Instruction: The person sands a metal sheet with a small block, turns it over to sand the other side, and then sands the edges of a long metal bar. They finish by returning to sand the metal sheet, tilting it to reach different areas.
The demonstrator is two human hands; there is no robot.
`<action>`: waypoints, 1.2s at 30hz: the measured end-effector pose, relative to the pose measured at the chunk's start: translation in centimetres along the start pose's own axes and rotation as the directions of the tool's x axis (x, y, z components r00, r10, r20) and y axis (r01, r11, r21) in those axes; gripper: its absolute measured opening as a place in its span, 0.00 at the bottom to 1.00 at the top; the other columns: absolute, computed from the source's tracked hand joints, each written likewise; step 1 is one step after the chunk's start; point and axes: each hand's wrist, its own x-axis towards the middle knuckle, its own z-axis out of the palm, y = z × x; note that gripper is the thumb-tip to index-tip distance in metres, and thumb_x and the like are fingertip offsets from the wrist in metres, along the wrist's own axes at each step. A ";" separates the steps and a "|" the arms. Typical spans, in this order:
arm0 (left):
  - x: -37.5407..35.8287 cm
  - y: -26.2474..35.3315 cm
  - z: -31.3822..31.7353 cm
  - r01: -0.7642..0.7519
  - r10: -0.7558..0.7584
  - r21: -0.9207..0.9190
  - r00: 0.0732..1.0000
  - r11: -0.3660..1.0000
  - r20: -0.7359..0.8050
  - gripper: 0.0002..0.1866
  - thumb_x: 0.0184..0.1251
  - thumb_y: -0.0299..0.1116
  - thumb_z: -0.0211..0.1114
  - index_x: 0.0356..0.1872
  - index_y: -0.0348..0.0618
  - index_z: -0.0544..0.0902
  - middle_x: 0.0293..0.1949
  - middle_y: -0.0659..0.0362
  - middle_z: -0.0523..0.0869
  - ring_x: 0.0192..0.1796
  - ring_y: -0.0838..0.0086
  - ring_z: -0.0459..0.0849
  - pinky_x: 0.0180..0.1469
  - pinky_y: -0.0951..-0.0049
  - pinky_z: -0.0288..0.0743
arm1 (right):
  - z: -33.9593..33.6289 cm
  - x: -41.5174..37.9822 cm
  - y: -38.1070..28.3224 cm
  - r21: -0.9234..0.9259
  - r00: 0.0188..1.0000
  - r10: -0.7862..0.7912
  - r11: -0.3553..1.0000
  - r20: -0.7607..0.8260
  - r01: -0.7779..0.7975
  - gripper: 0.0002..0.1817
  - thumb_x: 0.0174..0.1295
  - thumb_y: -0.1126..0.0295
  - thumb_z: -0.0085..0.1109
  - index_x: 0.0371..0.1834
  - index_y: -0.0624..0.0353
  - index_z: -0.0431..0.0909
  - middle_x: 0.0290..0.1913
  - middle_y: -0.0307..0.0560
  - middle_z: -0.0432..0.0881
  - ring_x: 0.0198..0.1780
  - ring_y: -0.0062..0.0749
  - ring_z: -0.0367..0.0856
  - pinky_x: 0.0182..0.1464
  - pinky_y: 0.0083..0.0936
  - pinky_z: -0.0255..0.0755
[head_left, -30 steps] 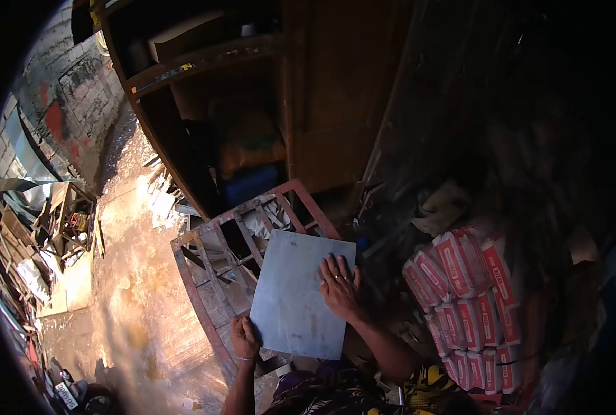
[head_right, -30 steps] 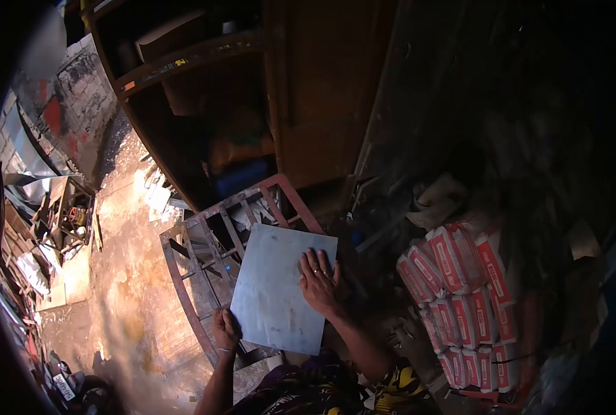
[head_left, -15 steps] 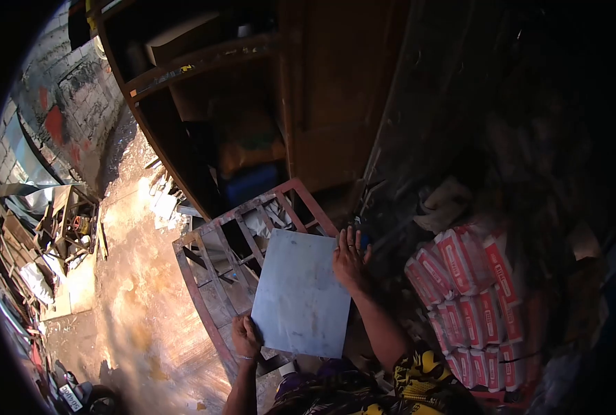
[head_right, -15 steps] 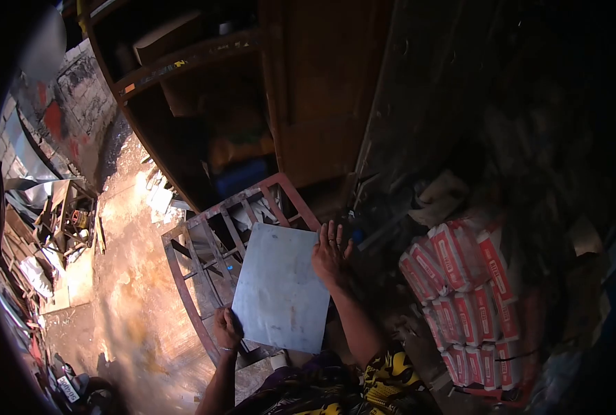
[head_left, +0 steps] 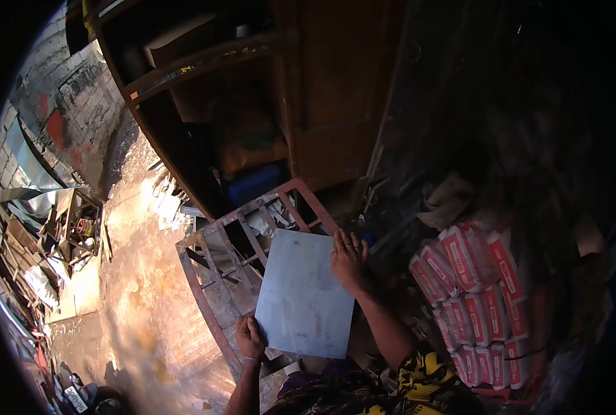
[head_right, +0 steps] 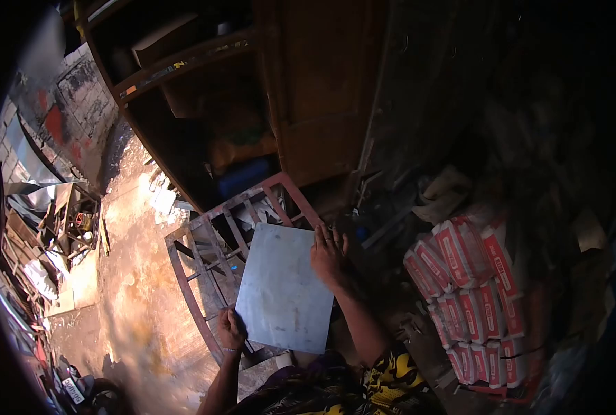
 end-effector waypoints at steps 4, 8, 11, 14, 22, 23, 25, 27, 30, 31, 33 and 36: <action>0.0 -0.2 -0.2 -0.021 0.020 0.046 1.000 0.999 0.007 0.18 0.85 0.33 0.52 0.42 0.29 0.85 0.33 0.51 0.76 0.38 0.61 0.76 0.46 0.61 0.70 | -1.4 1.0 3.0 0.210 0.977 -0.090 0.977 0.194 0.048 0.33 0.73 0.54 0.65 0.79 0.50 0.73 0.76 0.41 0.76 0.75 0.44 0.71 0.78 0.55 0.52; -0.2 -0.5 -0.1 -0.037 0.037 0.052 0.999 0.998 0.002 0.17 0.85 0.33 0.53 0.40 0.30 0.84 0.32 0.48 0.75 0.38 0.57 0.76 0.46 0.59 0.71 | -0.1 3.2 6.2 0.334 0.984 -0.056 0.943 0.169 -0.003 0.22 0.75 0.58 0.62 0.67 0.53 0.83 0.61 0.52 0.87 0.63 0.52 0.81 0.69 0.48 0.67; 0.3 -1.0 -0.2 -0.069 0.068 0.120 0.998 0.990 0.013 0.17 0.85 0.34 0.53 0.39 0.31 0.83 0.33 0.46 0.76 0.38 0.54 0.76 0.46 0.58 0.71 | -1.2 5.0 6.6 0.598 0.977 0.200 0.776 0.071 -0.202 0.18 0.75 0.59 0.62 0.55 0.64 0.85 0.49 0.64 0.89 0.50 0.65 0.85 0.55 0.44 0.78; -0.1 -1.7 -0.3 -0.040 0.039 0.111 0.999 0.993 0.019 0.16 0.85 0.35 0.53 0.39 0.32 0.82 0.34 0.45 0.78 0.39 0.51 0.78 0.46 0.57 0.72 | -2.8 2.7 6.9 0.737 0.933 0.356 0.619 0.044 -0.271 0.20 0.74 0.60 0.64 0.55 0.70 0.81 0.51 0.66 0.87 0.54 0.58 0.87 0.56 0.42 0.77; 0.2 -0.7 -0.4 -0.050 0.047 0.141 0.999 0.989 0.022 0.17 0.85 0.35 0.53 0.38 0.33 0.82 0.35 0.45 0.80 0.39 0.50 0.80 0.46 0.55 0.73 | -4.2 -17.8 -0.1 0.704 0.832 0.464 0.478 0.305 -0.525 0.21 0.75 0.58 0.64 0.59 0.65 0.78 0.46 0.58 0.88 0.50 0.48 0.88 0.55 0.42 0.78; 0.1 -0.7 -0.5 -0.044 0.040 0.141 0.999 0.989 0.033 0.17 0.85 0.35 0.53 0.38 0.33 0.82 0.35 0.45 0.79 0.39 0.50 0.80 0.46 0.55 0.73 | -4.9 -19.4 -0.9 0.691 0.821 0.450 0.467 0.351 -0.552 0.22 0.75 0.57 0.63 0.61 0.65 0.78 0.49 0.60 0.88 0.52 0.49 0.88 0.58 0.43 0.77; -0.2 -0.5 -0.8 -0.013 0.007 0.135 0.999 0.991 0.049 0.17 0.85 0.36 0.54 0.38 0.33 0.82 0.35 0.46 0.79 0.39 0.51 0.79 0.45 0.56 0.73 | -7.3 -21.8 -3.0 0.623 0.776 0.442 0.466 0.450 -0.628 0.22 0.76 0.58 0.61 0.60 0.68 0.77 0.52 0.68 0.85 0.57 0.64 0.85 0.59 0.47 0.76; 0.2 -0.6 -0.6 -0.020 0.014 0.125 0.999 0.992 0.047 0.17 0.85 0.36 0.54 0.37 0.33 0.82 0.34 0.46 0.78 0.39 0.52 0.79 0.45 0.57 0.72 | -7.1 -23.9 -3.2 0.613 0.770 0.424 0.467 0.478 -0.637 0.24 0.77 0.57 0.59 0.63 0.68 0.77 0.55 0.70 0.84 0.60 0.67 0.84 0.61 0.48 0.75; 0.2 -1.4 -0.5 -0.045 0.041 0.116 0.998 0.992 0.037 0.17 0.85 0.35 0.54 0.36 0.32 0.82 0.34 0.47 0.78 0.38 0.54 0.79 0.45 0.58 0.72 | -4.0 -23.8 -1.5 0.614 0.765 0.428 0.458 0.481 -0.643 0.27 0.79 0.55 0.56 0.66 0.68 0.78 0.58 0.71 0.84 0.63 0.66 0.83 0.64 0.48 0.75; 0.2 -1.6 -0.5 -0.041 0.037 0.108 0.999 0.993 0.039 0.17 0.85 0.34 0.55 0.37 0.32 0.83 0.35 0.47 0.78 0.38 0.54 0.79 0.45 0.58 0.73 | -2.9 -21.2 -0.7 0.627 0.803 0.447 0.507 0.395 -0.591 0.24 0.79 0.54 0.55 0.62 0.67 0.80 0.55 0.69 0.86 0.59 0.64 0.85 0.62 0.47 0.76; 0.1 -1.4 -0.5 -0.057 0.053 0.100 0.998 0.993 0.039 0.16 0.84 0.34 0.55 0.39 0.32 0.85 0.35 0.48 0.79 0.39 0.55 0.79 0.46 0.58 0.73 | -2.7 -12.7 1.1 0.515 0.841 0.449 0.666 0.302 -0.540 0.24 0.81 0.52 0.52 0.53 0.66 0.82 0.49 0.71 0.86 0.54 0.72 0.83 0.57 0.50 0.76; 0.0 -0.2 -0.6 -0.076 0.071 0.103 0.996 0.992 0.051 0.16 0.84 0.33 0.55 0.44 0.32 0.87 0.36 0.48 0.79 0.40 0.57 0.80 0.47 0.60 0.74 | 1.1 -2.3 4.4 0.527 0.854 0.489 0.685 0.180 -0.503 0.22 0.81 0.55 0.52 0.46 0.67 0.83 0.45 0.70 0.86 0.50 0.71 0.83 0.52 0.52 0.76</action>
